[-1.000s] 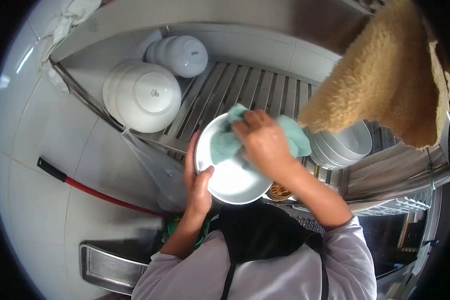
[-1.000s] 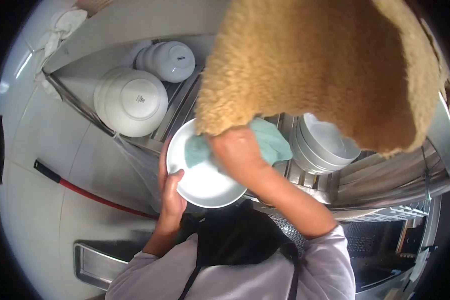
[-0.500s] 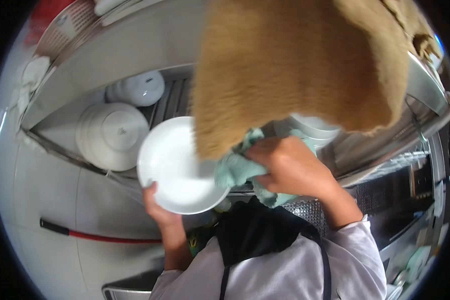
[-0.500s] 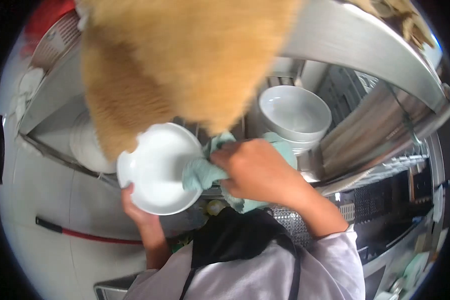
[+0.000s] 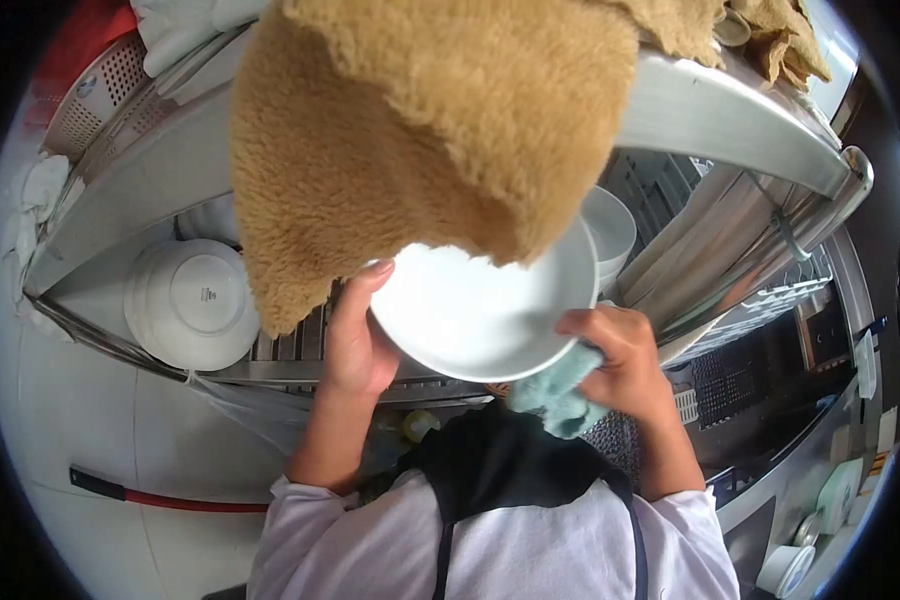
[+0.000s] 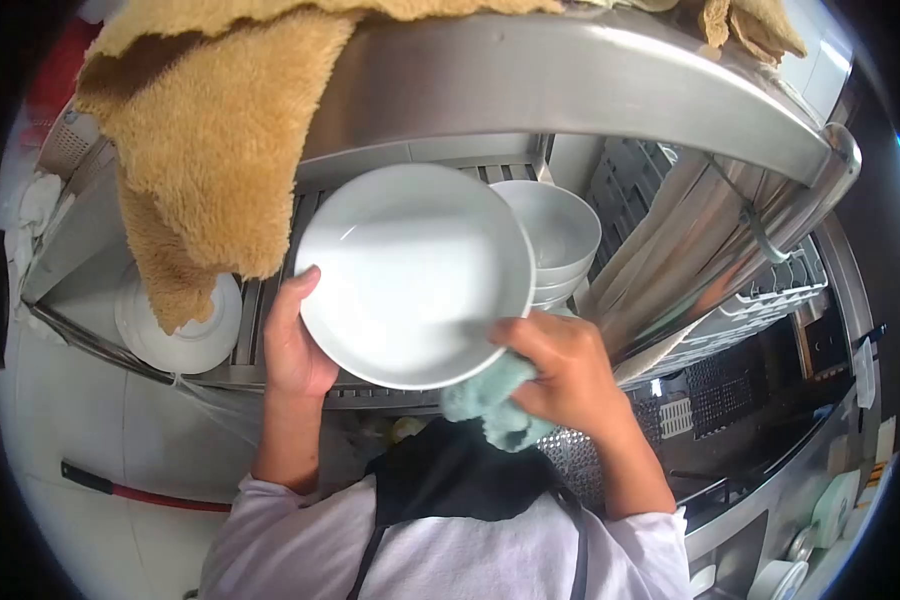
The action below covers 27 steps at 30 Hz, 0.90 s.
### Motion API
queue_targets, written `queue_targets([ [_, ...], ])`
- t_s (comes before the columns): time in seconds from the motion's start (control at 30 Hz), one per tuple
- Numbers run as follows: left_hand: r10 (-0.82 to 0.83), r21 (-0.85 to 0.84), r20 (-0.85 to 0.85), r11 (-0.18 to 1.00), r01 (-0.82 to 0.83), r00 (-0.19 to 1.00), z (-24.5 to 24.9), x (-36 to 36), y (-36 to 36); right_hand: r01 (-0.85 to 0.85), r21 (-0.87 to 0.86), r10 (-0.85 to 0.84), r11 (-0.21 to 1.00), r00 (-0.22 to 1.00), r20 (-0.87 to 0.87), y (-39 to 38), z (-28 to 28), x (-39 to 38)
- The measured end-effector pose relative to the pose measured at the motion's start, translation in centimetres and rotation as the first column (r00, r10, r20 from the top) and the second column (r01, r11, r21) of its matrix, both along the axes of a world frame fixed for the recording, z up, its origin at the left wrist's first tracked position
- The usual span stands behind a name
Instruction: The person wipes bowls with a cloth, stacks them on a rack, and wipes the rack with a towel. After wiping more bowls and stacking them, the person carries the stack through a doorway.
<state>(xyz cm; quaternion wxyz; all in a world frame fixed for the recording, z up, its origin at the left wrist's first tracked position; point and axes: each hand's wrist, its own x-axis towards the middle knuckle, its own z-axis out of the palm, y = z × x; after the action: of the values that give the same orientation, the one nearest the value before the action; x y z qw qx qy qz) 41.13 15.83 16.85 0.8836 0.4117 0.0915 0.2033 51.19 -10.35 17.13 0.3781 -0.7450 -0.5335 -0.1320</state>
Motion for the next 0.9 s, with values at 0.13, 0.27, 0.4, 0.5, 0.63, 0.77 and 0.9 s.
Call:
queue_targets([
  [0.13,-0.161,0.225,-0.032,0.961,0.164,0.986,1.2,2.7,1.3,0.005,0.098,0.010,0.995,0.989,-0.150,-3.4,0.9,1.6],
  [0.27,-0.327,0.439,-0.009,0.847,0.298,0.945,-1.0,7.7,3.9,0.003,0.112,0.040,0.994,0.926,-0.377,-5.7,2.5,3.5],
  [0.4,-0.349,0.299,0.242,0.914,0.273,0.905,-5.6,12.4,3.2,-0.054,0.162,0.133,0.985,0.836,-0.532,-6.0,1.7,5.2],
  [0.5,-0.322,0.228,0.348,0.940,0.253,0.881,-6.8,13.6,2.4,-0.007,0.297,0.238,0.955,0.616,-0.751,-5.6,0.1,5.9],
  [0.63,-0.370,0.167,0.395,0.929,0.330,0.841,-6.7,13.7,2.4,-0.024,0.363,0.315,0.931,0.552,-0.772,-5.2,0.2,6.4],
  [0.77,-0.148,0.487,0.573,0.853,-0.189,0.806,-11.5,16.7,4.6,0.031,0.311,0.205,0.950,0.688,-0.696,-5.3,0.9,6.0],
  [0.9,-0.176,0.574,0.134,0.816,0.068,0.975,-12.9,18.7,7.1,0.172,0.240,-0.006,0.955,0.824,-0.566,-5.0,2.6,4.8],
])
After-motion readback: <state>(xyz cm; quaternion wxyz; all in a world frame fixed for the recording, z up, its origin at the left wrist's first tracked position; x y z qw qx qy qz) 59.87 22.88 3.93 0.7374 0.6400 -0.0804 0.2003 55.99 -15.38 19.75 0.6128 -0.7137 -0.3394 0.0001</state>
